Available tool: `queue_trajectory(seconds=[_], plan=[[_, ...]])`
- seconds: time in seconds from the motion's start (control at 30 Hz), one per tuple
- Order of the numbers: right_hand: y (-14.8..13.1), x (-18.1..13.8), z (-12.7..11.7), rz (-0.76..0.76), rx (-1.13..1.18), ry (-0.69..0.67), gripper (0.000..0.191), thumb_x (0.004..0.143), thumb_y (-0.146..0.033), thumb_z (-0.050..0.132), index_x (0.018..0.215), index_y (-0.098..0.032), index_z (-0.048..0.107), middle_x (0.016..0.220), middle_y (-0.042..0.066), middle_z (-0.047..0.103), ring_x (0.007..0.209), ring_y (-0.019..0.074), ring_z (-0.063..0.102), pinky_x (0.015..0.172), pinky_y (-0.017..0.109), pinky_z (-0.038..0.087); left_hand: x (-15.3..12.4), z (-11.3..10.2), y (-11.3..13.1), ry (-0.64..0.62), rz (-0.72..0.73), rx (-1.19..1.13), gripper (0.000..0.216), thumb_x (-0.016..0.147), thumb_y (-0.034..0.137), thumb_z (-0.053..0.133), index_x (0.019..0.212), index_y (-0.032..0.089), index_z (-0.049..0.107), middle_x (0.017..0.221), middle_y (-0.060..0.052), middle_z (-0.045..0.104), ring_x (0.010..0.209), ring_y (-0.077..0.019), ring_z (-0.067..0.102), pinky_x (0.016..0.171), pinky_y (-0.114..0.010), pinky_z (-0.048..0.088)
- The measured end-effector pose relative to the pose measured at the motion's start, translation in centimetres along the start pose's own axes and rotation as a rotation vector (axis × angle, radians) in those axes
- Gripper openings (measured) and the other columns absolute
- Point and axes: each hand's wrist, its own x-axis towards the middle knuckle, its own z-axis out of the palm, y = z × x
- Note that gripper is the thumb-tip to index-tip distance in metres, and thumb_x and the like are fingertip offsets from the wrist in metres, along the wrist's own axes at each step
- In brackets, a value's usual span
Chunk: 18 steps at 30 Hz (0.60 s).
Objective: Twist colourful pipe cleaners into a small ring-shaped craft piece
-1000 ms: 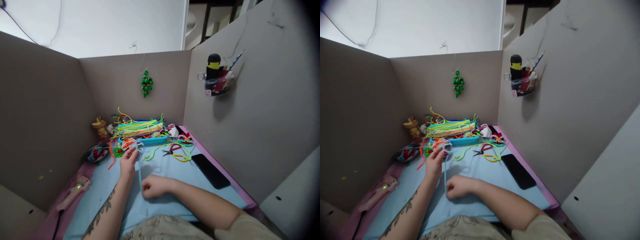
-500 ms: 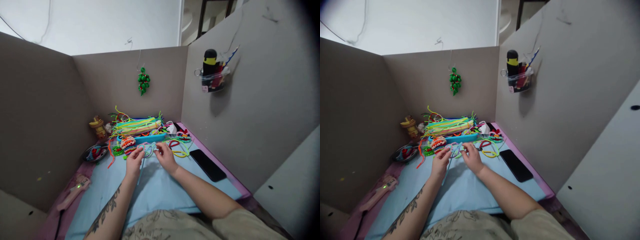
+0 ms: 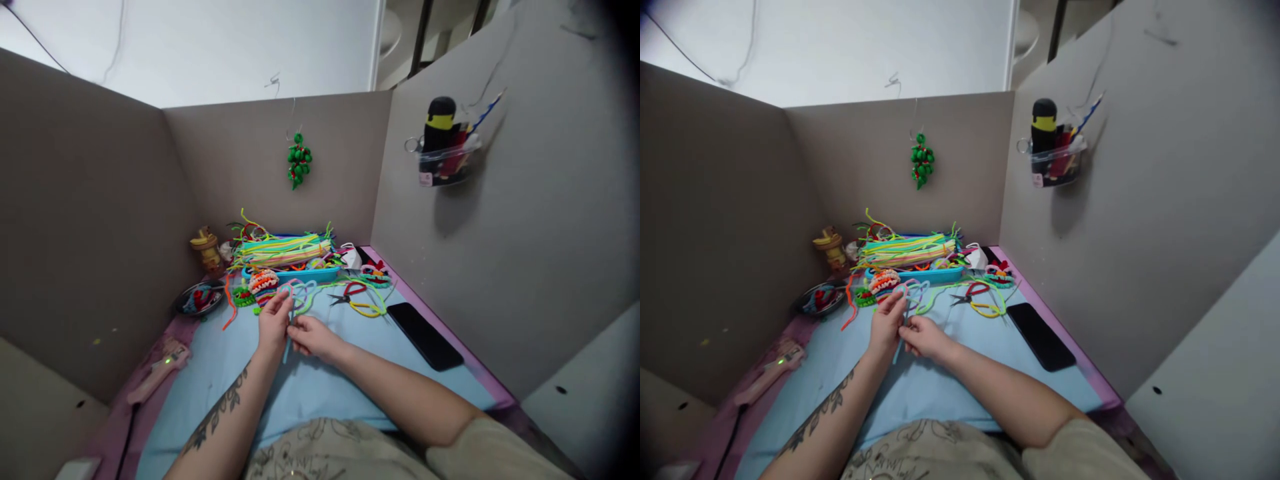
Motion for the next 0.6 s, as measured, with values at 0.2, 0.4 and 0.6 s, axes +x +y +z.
queue_trajectory(seconds=[0.2, 0.4, 0.6], plan=[[-0.5, -0.2, 0.8, 0.034, -0.106, 0.076, 0.01, 0.074, -0.018, 0.043, 0.064, -0.019, 0.041, 0.043, -0.008, 0.043, 0.034, 0.005, 0.034, 0.036, 0.017, 0.023, -0.3, 0.3, 0.1, -0.035, -0.044, 0.009, 0.042, 0.053, 0.031, 0.077, 0.089, 0.013, 0.063, 0.051, 0.006, 0.05, 0.038, -0.0015, 0.031, 0.038, -0.017, 0.023], [-2.7, -2.3, 0.6, -0.015, -0.455, -0.495, 0.014, 0.071, -0.012, 0.044, 0.059, -0.017, 0.046, 0.048, -0.008, 0.043, 0.046, 0.0056, 0.039, 0.044, 0.016, 0.029, 0.8, -0.5, -0.7, -0.081, -0.134, -0.038, 0.047, 0.05, 0.033, 0.078, 0.09, 0.014, 0.063, 0.063, 0.002, 0.059, 0.043, -0.004, 0.045, 0.04, -0.016, 0.027], [-2.5, -2.5, 0.9, 0.051, -0.472, -0.663, 0.017, 0.08, -0.025, 0.044, 0.074, -0.017, 0.058, 0.05, -0.006, 0.049, 0.044, 0.0068, 0.042, 0.047, 0.018, 0.032, 1.4, -0.8, -0.6, -0.026, -0.129, -0.05, 0.049, 0.049, 0.034, 0.079, 0.092, 0.015, 0.062, 0.062, 0.002, 0.059, 0.041, -0.003, 0.042, 0.038, -0.016, 0.022]])
